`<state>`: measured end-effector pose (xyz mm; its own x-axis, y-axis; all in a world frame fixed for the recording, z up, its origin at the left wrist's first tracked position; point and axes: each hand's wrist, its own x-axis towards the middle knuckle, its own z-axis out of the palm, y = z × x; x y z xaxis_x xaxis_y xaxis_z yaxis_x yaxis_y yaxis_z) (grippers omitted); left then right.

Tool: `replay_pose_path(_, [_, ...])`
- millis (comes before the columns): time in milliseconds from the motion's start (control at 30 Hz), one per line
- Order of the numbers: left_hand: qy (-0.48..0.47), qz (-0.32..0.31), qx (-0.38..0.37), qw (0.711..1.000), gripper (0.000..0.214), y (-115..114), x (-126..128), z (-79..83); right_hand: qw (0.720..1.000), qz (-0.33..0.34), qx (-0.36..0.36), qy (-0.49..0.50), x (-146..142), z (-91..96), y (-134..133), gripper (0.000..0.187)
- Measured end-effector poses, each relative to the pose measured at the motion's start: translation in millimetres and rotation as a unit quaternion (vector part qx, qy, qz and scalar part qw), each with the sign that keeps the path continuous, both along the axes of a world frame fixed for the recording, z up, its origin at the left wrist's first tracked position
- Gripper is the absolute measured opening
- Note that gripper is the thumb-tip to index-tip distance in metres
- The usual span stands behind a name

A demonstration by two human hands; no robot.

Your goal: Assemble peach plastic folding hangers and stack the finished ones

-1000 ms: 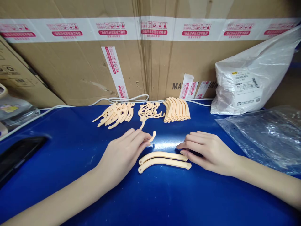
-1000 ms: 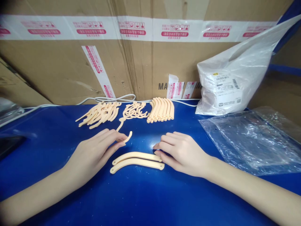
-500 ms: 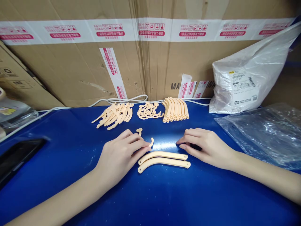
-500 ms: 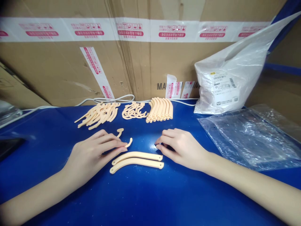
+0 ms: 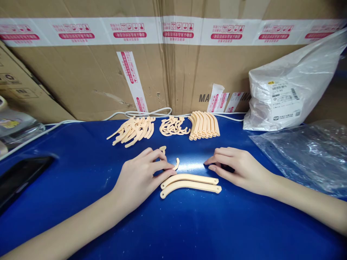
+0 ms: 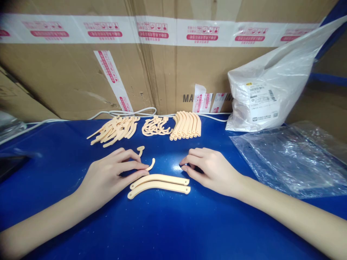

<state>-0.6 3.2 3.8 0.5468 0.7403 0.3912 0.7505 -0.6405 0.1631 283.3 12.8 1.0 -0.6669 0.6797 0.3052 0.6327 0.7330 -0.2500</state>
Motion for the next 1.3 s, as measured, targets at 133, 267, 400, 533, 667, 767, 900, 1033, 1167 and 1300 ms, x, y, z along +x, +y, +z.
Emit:
replay_pose_path(133, [-0.007, -0.001, -0.004, 1.0, 0.029, -1, -1, 0.5, 1.0, 0.004, -0.004, -0.001, 0, 0.8, 0, 0.026])
replay_pose_path(267, [0.007, 0.051, 0.029, 0.998, 0.028, 4, -11, 12.9, 1.0, 0.002, -0.015, -0.002, 1, 1.1, 0, 0.025])
replay_pose_path(400, [0.114, 0.185, 0.055, 0.975, 0.03, 20, -38, 37.2, 1.0, 0.0, -0.024, -0.002, 2, 0.8, 1, 0.025])
replay_pose_path(533, [0.201, 0.311, 0.003, 0.929, 0.035, 40, -74, 56.4, 1.0, -0.001, -0.021, 0.0, 2, 0.0, 1, 0.025])
replay_pose_path(667, [0.168, 0.304, -0.07, 0.935, 0.045, 63, -107, 52.7, 1.0, 0.004, -0.022, 0.005, 2, -0.3, 0, 0.023])
replay_pose_path(767, [0.152, 0.312, -0.138, 0.927, 0.04, 81, -123, 40.2, 1.0, 0.002, -0.027, 0.007, 2, 0.1, 0, 0.023])
replay_pose_path(900, [0.142, 0.335, -0.171, 0.916, 0.033, 94, -129, 29.7, 0.999, 0.002, -0.036, 0.006, 3, 0.1, -1, 0.023])
replay_pose_path(1033, [0.124, 0.337, -0.198, 0.912, 0.029, 94, -128, 29.8, 0.999, 0.002, -0.04, 0.005, 3, -0.6, 0, 0.023])
replay_pose_path(1167, [0.107, 0.344, -0.214, 0.908, 0.031, 94, -128, 29.2, 0.999, 0.003, -0.036, 0.006, 3, -0.8, 0, 0.023])
replay_pose_path(1300, [0.098, 0.344, -0.224, 0.907, 0.031, 94, -128, 27.7, 0.999, 0.004, -0.039, 0.009, 3, -0.7, 0, 0.022])
